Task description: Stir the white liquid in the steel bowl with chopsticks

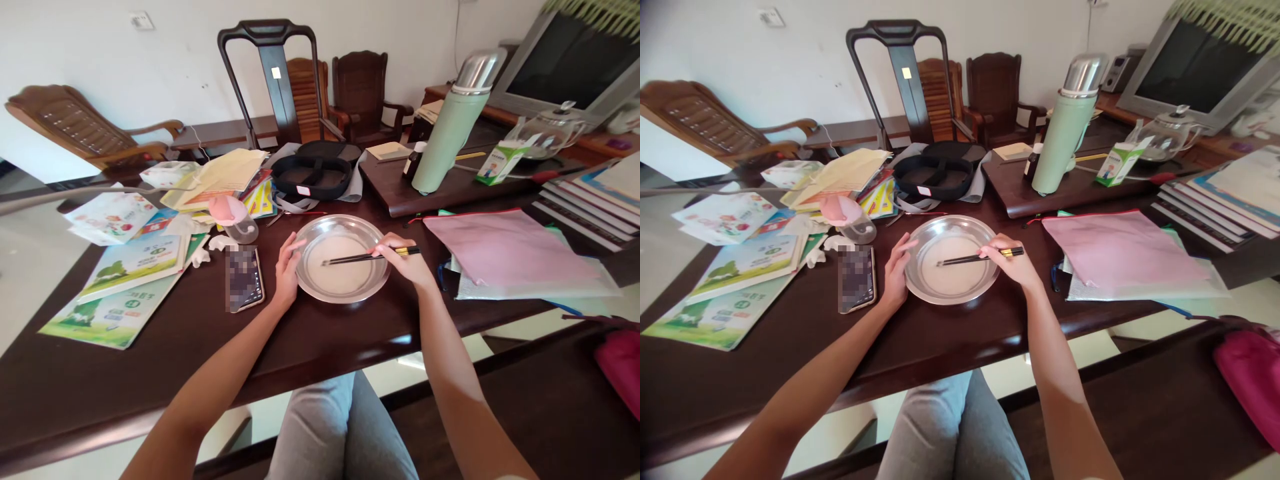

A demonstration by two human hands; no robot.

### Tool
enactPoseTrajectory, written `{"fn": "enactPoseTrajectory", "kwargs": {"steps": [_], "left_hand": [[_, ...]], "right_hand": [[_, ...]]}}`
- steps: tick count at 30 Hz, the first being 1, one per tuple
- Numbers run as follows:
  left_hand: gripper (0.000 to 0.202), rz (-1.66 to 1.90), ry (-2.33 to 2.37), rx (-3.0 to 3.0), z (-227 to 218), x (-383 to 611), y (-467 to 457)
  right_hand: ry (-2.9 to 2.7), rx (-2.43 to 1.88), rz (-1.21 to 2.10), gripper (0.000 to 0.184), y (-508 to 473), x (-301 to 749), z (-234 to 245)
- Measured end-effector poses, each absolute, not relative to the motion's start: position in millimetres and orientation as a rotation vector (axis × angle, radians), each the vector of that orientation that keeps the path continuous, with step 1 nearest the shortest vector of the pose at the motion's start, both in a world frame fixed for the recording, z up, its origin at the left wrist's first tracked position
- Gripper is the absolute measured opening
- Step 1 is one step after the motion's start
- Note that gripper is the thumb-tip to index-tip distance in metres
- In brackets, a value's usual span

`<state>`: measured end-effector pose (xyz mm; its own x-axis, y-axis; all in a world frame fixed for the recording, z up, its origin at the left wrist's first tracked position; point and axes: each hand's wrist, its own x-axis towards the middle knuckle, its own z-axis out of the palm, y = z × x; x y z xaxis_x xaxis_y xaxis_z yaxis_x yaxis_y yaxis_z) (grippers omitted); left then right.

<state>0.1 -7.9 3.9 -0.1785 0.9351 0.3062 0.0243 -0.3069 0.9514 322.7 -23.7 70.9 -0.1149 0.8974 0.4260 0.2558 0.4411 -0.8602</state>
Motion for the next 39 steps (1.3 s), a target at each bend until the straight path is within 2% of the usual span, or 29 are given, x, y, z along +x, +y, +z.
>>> {"fn": "enactPoseTrajectory", "kwargs": {"steps": [4,8,11,14,17,20,24,27,31,34,39], "left_hand": [[0.054,1.580,1.166,1.348,2.8,-0.7,-7.6],[0.056,1.575,1.164,1.359,2.2,-2.1,-6.8],[0.057,1.581,1.167,1.371,2.1,-2.0,-6.5],[0.058,1.589,1.162,1.358,2.4,-1.3,-6.7],[0.056,1.585,1.171,1.353,3.3,-1.1,-7.2],[0.057,1.573,1.181,1.369,4.3,-1.5,-7.6],[0.056,1.573,1.177,1.387,4.6,-1.7,-8.1],[0.054,1.575,1.178,1.391,4.0,-1.4,-8.3],[0.056,1.571,1.177,1.391,3.7,-2.2,-7.9],[0.056,1.563,1.187,1.398,3.8,-2.8,-7.4],[0.054,1.560,1.199,1.417,3.8,-2.3,-7.3]], "right_hand": [[-1.462,-1.115,0.608,0.068,-20.5,330.3,67.7],[-1.411,-1.077,0.713,0.072,-24.1,333.7,70.0],[-1.584,-1.025,0.770,0.066,-25.0,326.3,71.4],[-1.627,-1.036,0.674,0.063,-22.0,323.8,69.5],[-1.457,-1.108,0.576,0.068,-20.1,331.4,67.0],[-1.369,-1.091,0.657,0.072,-22.7,336.7,67.8],[-1.580,-1.014,0.800,0.065,-25.6,327.6,70.7],[-1.642,-1.017,0.730,0.062,-22.8,323.4,69.4],[-1.421,-1.117,0.611,0.069,-20.6,332.5,66.7],[-1.381,-1.092,0.701,0.072,-23.7,334.6,68.7],[-1.614,-1.018,0.797,0.064,-25.5,323.0,71.8]]}}
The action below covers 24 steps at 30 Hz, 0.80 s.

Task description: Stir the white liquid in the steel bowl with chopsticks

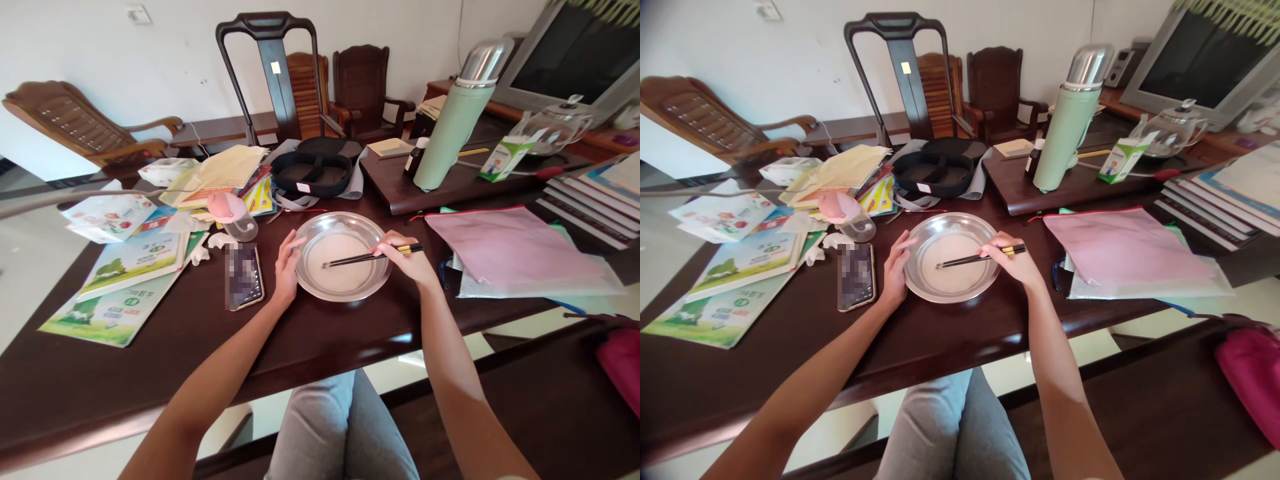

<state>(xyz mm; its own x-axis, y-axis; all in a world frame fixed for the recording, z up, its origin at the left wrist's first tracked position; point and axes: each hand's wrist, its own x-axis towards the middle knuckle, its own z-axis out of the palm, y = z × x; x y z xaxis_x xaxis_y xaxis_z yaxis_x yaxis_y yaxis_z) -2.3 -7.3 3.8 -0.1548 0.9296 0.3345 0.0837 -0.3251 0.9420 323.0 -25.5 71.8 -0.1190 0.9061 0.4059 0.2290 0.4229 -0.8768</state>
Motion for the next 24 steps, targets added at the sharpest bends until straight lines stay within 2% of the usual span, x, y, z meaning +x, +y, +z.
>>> {"fn": "enactPoseTrajectory", "kwargs": {"steps": [5,11,15,20,24], "left_hand": [[0.055,1.558,1.196,1.410,3.2,-1.9,-7.4],[0.060,1.571,1.185,1.397,3.9,-2.1,-7.2],[0.060,1.569,1.181,1.399,5.3,-1.9,-7.7],[0.060,1.571,1.190,1.393,5.1,-2.0,-7.7],[0.060,1.574,1.174,1.402,4.5,-2.3,-7.3]], "right_hand": [[-1.440,-1.115,0.641,0.069,-23.1,331.5,69.5],[-1.540,-1.044,0.809,0.065,-27.2,327.7,72.1],[-1.588,-1.055,0.727,0.063,-24.7,323.1,71.6],[-1.420,-1.096,0.721,0.071,-25.6,328.9,71.5],[-1.594,-1.013,0.790,0.063,-25.9,321.0,71.4]]}}
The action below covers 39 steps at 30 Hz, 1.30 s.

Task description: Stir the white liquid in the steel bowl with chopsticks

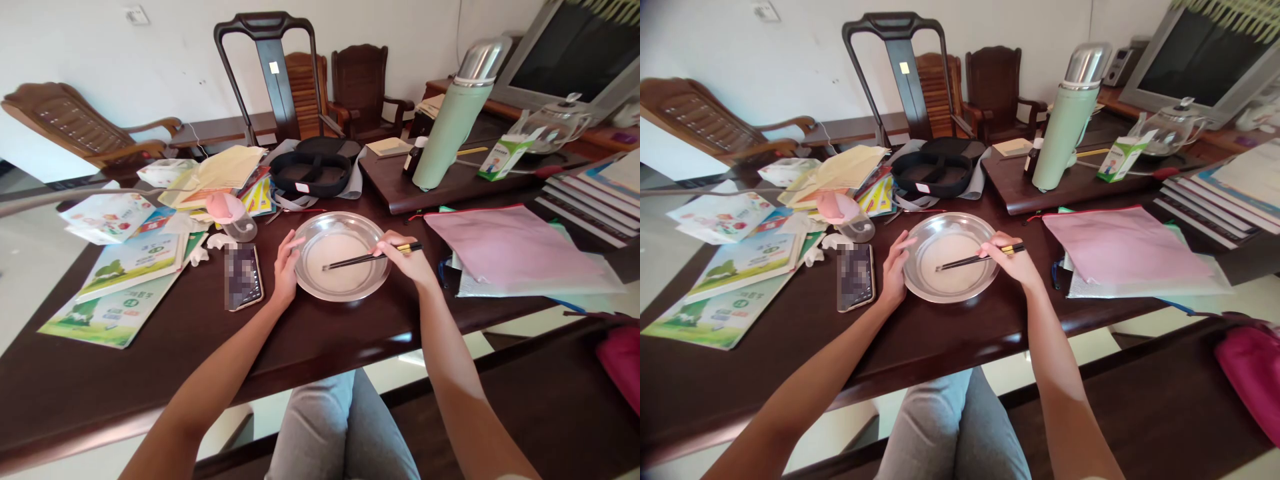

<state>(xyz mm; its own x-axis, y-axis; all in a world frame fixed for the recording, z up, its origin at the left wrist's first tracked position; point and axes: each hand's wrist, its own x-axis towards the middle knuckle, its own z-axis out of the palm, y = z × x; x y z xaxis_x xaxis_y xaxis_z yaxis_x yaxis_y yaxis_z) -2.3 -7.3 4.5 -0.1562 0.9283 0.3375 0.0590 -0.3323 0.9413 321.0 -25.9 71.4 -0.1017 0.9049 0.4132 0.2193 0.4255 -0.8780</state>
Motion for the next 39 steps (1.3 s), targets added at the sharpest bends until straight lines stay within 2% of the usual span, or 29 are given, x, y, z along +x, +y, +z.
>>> {"fn": "enactPoseTrajectory", "kwargs": {"steps": [3,6,9,12,15,19,22,26,29,32,35,39], "left_hand": [[0.059,1.568,1.182,1.404,4.8,-2.2,-7.4],[0.059,1.568,1.183,1.400,5.2,-2.4,-7.6],[0.059,1.569,1.172,1.400,5.1,-3.0,-7.5],[0.058,1.562,1.177,1.399,4.7,-3.2,-7.3],[0.059,1.566,1.182,1.397,5.0,-2.6,-7.3],[0.060,1.571,1.181,1.391,5.9,-1.6,-7.7],[0.061,1.579,1.179,1.382,5.9,-1.1,-7.8],[0.059,1.570,1.187,1.396,4.8,-1.6,-7.6],[0.058,1.559,1.184,1.410,4.2,-2.6,-7.3],[0.056,1.555,1.189,1.409,4.1,-3.1,-7.0],[0.055,1.559,1.185,1.402,4.4,-3.2,-7.0],[0.057,1.555,1.178,1.404,5.3,-3.2,-7.6]], "right_hand": [[-1.597,-1.056,0.677,0.062,-23.1,320.6,69.8],[-1.436,-1.126,0.607,0.068,-22.2,328.5,69.0],[-1.390,-1.101,0.696,0.071,-24.8,331.6,70.3],[-1.554,-1.047,0.794,0.066,-26.2,324.9,71.7],[-1.637,-1.044,0.742,0.064,-23.9,320.8,70.6],[-1.422,-1.142,0.613,0.070,-21.3,330.5,68.7],[-1.348,-1.128,0.679,0.073,-23.6,334.5,70.1],[-1.580,-1.050,0.791,0.066,-25.6,324.9,71.6],[-1.630,-1.057,0.700,0.063,-22.9,322.4,69.8],[-1.464,-1.125,0.606,0.068,-21.3,329.6,68.2],[-1.372,-1.110,0.670,0.072,-23.9,334.2,69.8],[-1.577,-1.036,0.826,0.065,-26.7,326.0,73.5]]}}
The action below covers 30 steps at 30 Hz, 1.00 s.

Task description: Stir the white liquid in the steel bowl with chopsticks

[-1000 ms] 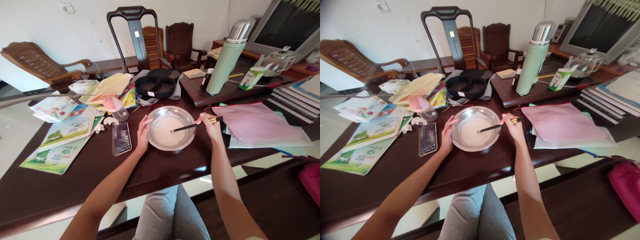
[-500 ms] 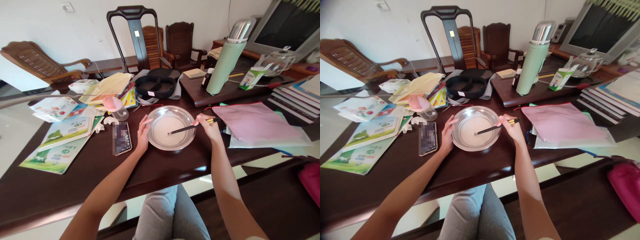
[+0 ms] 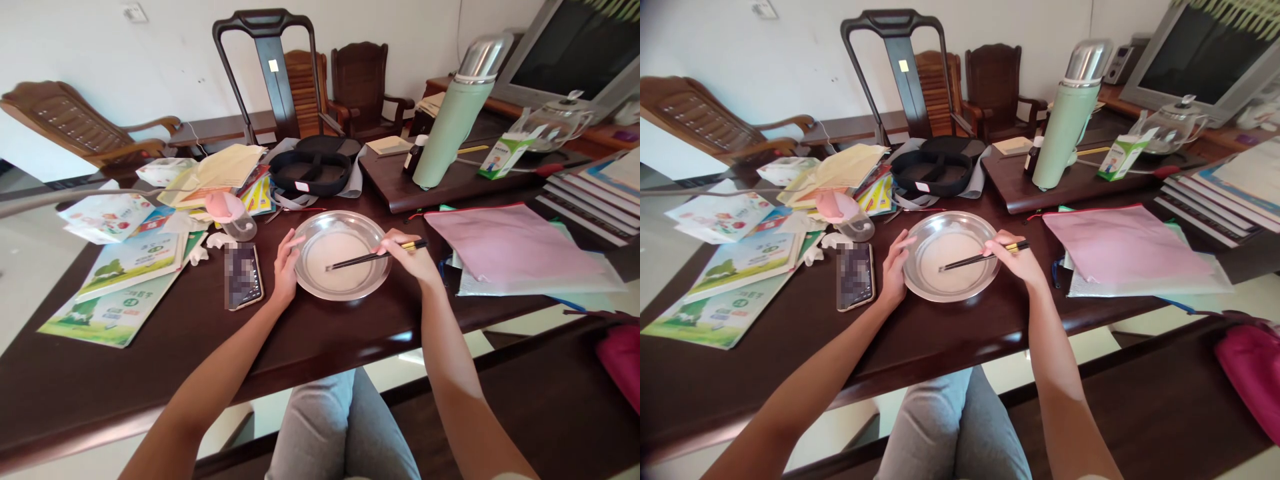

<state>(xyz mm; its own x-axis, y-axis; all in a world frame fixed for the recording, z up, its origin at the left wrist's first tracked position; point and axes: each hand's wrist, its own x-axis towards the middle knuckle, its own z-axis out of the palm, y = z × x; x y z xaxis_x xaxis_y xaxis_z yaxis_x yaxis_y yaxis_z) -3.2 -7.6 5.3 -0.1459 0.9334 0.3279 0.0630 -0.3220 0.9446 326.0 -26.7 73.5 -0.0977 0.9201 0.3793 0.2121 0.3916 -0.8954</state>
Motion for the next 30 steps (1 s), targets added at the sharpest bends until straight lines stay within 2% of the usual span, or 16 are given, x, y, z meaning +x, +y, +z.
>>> {"fn": "enactPoseTrajectory", "kwargs": {"steps": [3,7,13,16,20,23,26,30], "left_hand": [[0.058,1.559,1.179,1.395,6.3,-2.4,-8.2],[0.058,1.566,1.192,1.394,7.3,-1.4,-8.5],[0.056,1.561,1.182,1.401,5.8,-2.3,-7.9],[0.056,1.568,1.182,1.389,4.8,-2.4,-7.4],[0.059,1.574,1.180,1.391,3.9,-2.4,-6.9],[0.060,1.583,1.169,1.388,3.4,-2.8,-6.6],[0.062,1.583,1.159,1.380,3.3,-3.2,-6.6],[0.061,1.579,1.160,1.389,3.8,-3.3,-6.8]], "right_hand": [[-1.637,-1.049,0.738,0.064,-24.1,322.9,72.7],[-1.417,-1.120,0.599,0.068,-22.3,331.7,69.8],[-1.580,-1.027,0.776,0.065,-25.8,326.3,71.5],[-1.644,-1.037,0.691,0.065,-22.6,322.9,70.1],[-1.430,-1.117,0.563,0.070,-20.8,332.4,67.8],[-1.382,-1.075,0.668,0.071,-24.2,334.7,69.5],[-1.553,-1.018,0.779,0.064,-26.1,327.0,71.8],[-1.635,-1.034,0.680,0.063,-22.8,322.3,69.8]]}}
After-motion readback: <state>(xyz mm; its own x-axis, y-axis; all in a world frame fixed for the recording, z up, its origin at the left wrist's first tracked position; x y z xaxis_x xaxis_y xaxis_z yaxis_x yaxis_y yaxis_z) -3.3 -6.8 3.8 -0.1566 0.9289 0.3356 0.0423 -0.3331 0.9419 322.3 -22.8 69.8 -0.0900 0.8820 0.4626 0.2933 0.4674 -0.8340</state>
